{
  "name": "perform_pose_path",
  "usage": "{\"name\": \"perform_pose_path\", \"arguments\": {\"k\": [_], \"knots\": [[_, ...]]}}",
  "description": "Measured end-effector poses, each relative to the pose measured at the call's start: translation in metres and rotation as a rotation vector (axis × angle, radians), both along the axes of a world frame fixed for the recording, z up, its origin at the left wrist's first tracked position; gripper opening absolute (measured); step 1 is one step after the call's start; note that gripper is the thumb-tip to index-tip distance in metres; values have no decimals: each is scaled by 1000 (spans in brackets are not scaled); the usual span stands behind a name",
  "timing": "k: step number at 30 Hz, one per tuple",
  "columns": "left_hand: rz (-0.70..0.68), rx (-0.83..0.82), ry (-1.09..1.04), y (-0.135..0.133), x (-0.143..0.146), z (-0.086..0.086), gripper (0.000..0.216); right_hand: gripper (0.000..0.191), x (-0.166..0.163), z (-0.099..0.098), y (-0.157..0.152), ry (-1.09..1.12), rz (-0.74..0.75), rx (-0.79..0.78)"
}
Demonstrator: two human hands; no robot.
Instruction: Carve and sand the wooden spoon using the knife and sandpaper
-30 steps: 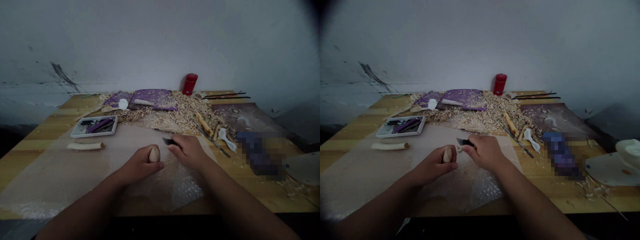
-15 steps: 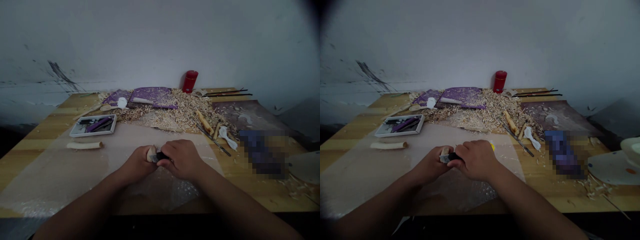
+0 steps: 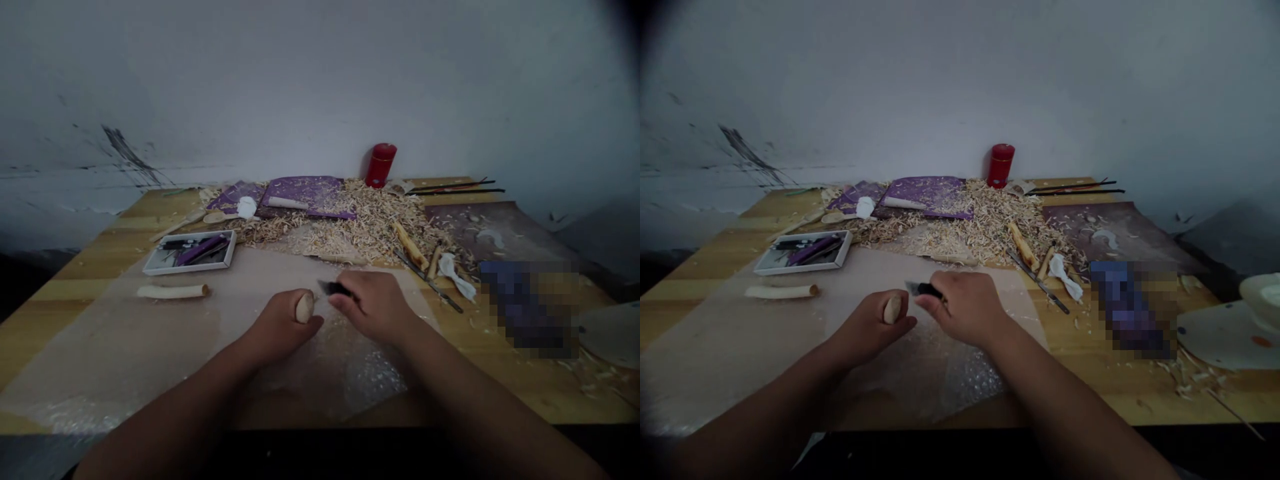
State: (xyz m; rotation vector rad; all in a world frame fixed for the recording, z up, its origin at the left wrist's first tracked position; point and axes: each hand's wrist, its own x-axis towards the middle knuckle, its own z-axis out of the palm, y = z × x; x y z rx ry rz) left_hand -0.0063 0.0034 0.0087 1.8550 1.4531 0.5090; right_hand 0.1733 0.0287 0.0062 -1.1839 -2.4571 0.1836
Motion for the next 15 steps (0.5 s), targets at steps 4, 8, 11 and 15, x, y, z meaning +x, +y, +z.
{"name": "perform_pose_path", "arguments": {"k": [4,8,11,15], "knots": [[-59,56,99,2,-3,-4,13,45,-7,5,-10,-108,92,20],[-99,80,243,4,-7,-3,9,46,-6,8,-12,-206,110,35],[-123,86,334,4,-9,-2,10,47,-7,9,-13,-244,117,36],[-150,113,450,4,-12,-2,14,49,-8,6,-12,-269,122,26]]}}
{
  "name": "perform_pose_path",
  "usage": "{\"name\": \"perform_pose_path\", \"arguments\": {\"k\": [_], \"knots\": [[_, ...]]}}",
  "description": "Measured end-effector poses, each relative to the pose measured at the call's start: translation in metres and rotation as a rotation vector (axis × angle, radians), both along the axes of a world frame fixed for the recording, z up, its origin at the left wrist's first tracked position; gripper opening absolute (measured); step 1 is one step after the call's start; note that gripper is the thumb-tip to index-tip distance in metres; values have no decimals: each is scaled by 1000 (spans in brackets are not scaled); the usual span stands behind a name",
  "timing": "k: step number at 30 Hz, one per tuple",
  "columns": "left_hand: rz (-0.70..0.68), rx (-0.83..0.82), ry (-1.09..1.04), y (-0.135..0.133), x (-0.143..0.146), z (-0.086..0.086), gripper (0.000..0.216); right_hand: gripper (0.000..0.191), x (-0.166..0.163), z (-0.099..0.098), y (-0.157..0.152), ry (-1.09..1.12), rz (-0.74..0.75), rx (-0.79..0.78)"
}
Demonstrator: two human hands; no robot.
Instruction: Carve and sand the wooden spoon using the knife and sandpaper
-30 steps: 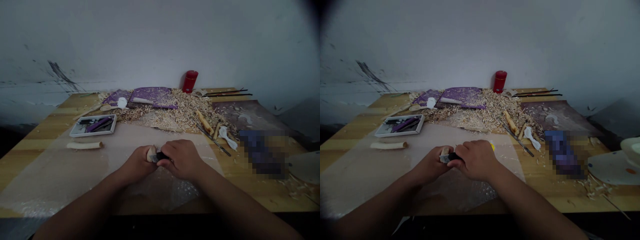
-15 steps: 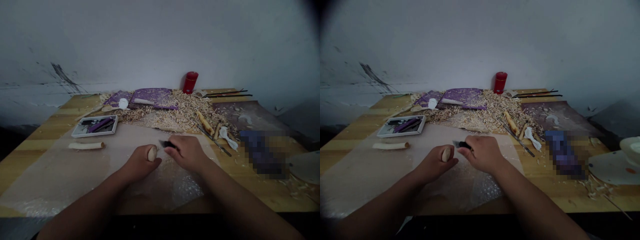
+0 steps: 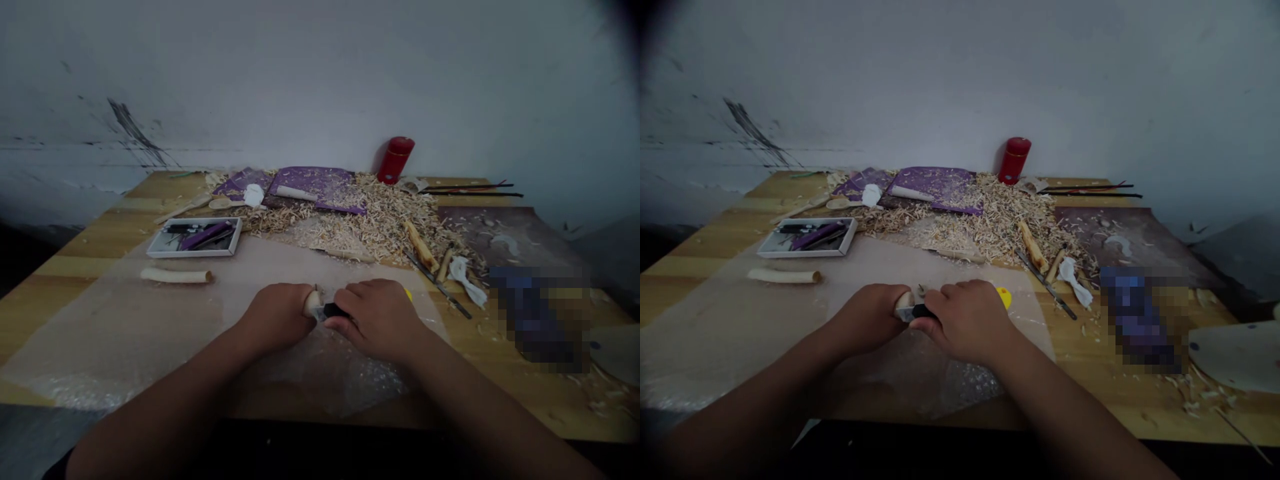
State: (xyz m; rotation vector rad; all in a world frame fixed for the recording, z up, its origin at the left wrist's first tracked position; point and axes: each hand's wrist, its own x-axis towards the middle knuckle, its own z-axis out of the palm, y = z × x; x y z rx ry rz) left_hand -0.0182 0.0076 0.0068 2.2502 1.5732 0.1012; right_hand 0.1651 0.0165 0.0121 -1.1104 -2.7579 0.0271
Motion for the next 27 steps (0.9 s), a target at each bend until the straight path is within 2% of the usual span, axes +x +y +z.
{"name": "perform_pose_path", "arguments": {"k": [8,20,22,24,25,26,27], "knots": [[56,5,239,0,-1,6,17,50,2,-3,5,-22,-35,30],[63,70,225,0,-4,3,17,48,2,-3,10,-40,-47,66],[2,34,162,-5,-3,5,11,47,16,-1,21,-62,-179,61],[-129,-50,55,-9,-1,6,6,49,37,1,33,-64,-486,73],[-120,-52,24,-10,0,7,5,50,46,2,39,-36,-639,107],[-71,-35,3,-9,2,7,7,49,53,3,42,22,-714,132],[-23,-17,-43,-8,3,8,10,48,57,3,44,89,-705,138]]}}
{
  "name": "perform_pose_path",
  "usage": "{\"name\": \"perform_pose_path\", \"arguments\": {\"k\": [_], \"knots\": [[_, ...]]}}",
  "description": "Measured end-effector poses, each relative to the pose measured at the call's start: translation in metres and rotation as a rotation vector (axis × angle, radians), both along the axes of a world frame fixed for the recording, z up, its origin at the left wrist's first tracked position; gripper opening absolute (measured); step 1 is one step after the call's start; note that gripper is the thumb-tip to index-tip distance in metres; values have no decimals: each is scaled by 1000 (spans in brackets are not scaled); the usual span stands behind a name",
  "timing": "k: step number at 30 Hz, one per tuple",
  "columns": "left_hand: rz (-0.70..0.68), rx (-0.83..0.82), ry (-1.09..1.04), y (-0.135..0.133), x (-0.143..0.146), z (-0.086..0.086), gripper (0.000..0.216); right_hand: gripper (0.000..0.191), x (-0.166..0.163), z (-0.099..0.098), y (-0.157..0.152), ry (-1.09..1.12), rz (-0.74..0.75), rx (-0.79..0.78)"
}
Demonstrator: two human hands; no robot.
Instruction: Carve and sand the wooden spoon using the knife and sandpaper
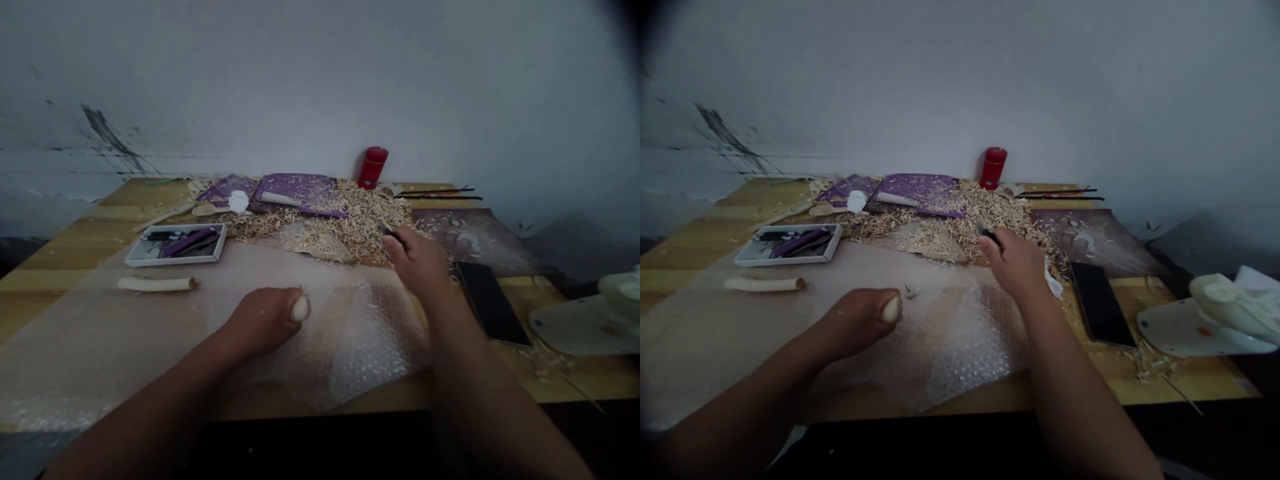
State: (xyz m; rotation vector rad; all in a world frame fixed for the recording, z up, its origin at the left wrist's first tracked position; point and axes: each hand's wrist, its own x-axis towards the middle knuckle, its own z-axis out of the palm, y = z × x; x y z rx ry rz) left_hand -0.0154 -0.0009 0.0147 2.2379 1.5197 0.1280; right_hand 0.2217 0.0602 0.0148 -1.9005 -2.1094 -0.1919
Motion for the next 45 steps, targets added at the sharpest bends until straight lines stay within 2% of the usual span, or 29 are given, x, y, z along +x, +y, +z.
{"name": "perform_pose_path", "arguments": {"k": [2,5,8,11,15,18,27,33,35,38,39,41,45], "knots": [[69,-7,-144,3,2,1,19,44,-2,-2,-2,57,106,-9],[82,-167,-494,5,5,-1,23,40,-19,-7,-11,133,256,-23],[131,-348,-813,2,7,-4,20,39,-30,-10,-17,207,304,-10],[208,-412,-954,0,8,-6,18,39,-36,-11,-22,215,365,-22],[277,-400,-978,1,7,-5,20,41,-47,-7,-32,185,506,-39],[285,-366,-904,1,7,-5,16,44,-56,-3,-39,131,552,-64],[283,-79,-547,2,8,1,17,45,-57,1,-42,16,532,-89],[344,-164,-614,0,7,0,19,43,-59,-2,-39,-36,489,-44],[363,-219,-655,-5,8,2,18,44,-49,-1,-30,-44,384,-58],[365,-331,-692,-10,9,5,17,45,-22,1,-12,-21,4,-61],[378,-362,-703,-10,9,6,16,46,-15,1,-8,-4,-70,-33],[409,-395,-753,-7,9,5,15,46,-11,-2,-5,39,-27,-38],[456,-337,-936,4,5,-3,16,42,-37,-17,-12,11,302,-253]]}}
